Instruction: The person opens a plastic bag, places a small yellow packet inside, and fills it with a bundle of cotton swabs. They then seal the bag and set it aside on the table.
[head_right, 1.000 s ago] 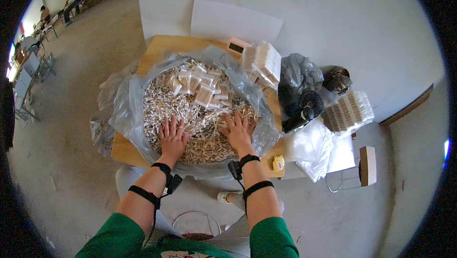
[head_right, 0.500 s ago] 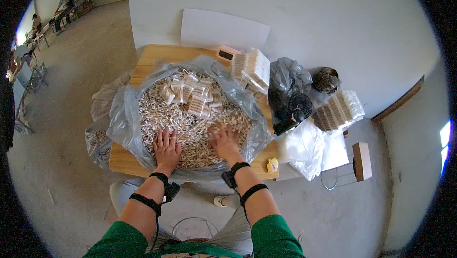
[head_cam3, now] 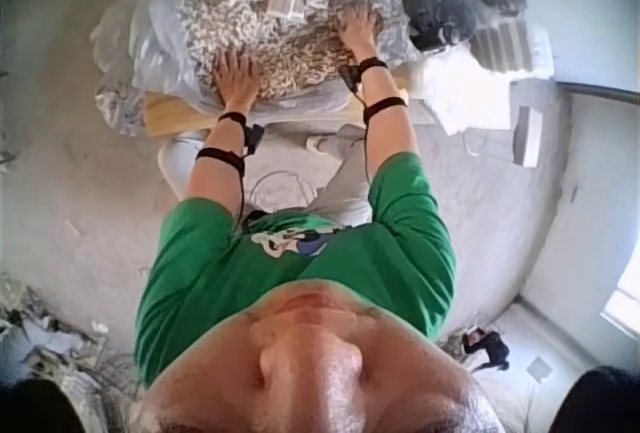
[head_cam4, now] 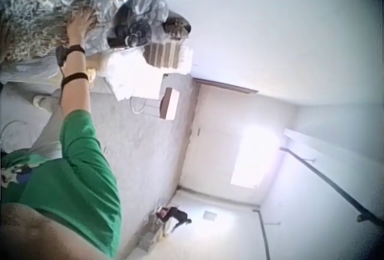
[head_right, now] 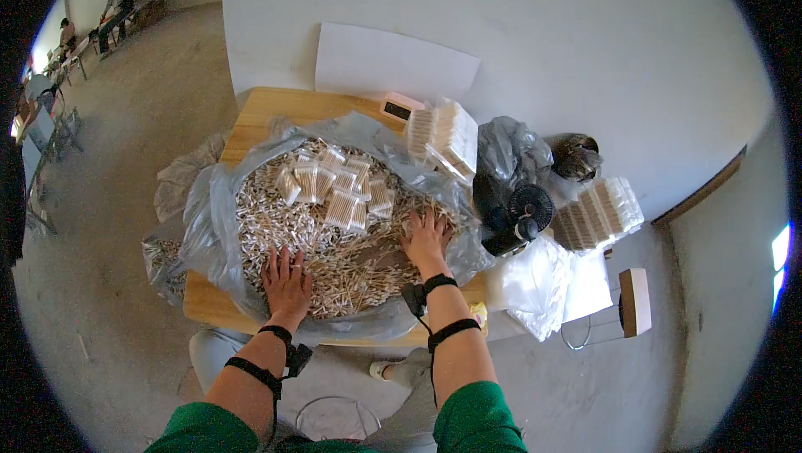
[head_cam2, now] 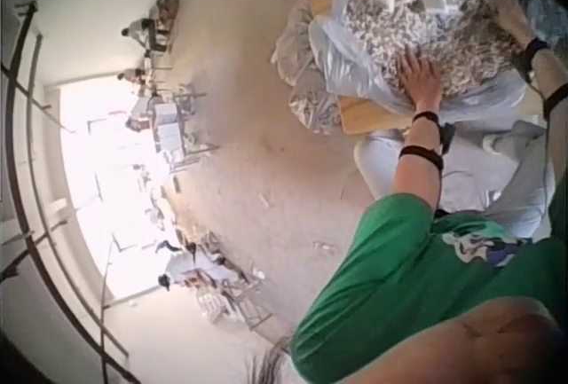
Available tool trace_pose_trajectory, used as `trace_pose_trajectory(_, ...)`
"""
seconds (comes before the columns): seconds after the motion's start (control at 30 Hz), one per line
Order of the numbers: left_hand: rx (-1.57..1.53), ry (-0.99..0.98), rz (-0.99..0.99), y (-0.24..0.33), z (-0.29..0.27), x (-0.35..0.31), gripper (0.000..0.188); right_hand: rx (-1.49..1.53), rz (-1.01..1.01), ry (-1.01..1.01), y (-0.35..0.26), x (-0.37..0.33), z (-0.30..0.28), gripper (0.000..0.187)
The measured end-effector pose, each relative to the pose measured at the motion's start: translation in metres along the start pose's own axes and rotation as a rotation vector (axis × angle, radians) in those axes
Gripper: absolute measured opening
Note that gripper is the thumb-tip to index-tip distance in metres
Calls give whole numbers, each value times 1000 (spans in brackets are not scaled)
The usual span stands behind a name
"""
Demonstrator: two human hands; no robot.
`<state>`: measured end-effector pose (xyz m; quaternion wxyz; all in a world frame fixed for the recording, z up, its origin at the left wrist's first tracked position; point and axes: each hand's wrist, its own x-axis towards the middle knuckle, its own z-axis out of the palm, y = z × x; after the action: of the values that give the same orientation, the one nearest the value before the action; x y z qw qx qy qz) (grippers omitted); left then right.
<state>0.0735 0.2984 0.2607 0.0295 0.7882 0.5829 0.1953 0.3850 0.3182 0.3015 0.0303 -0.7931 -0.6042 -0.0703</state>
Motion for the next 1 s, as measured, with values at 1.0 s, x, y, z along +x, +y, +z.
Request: trace_pose_trajectory(1.0, -54, -10, -2, 0, 0, 1, 49, 54, -71, -245, -46, -30, -8, 82)
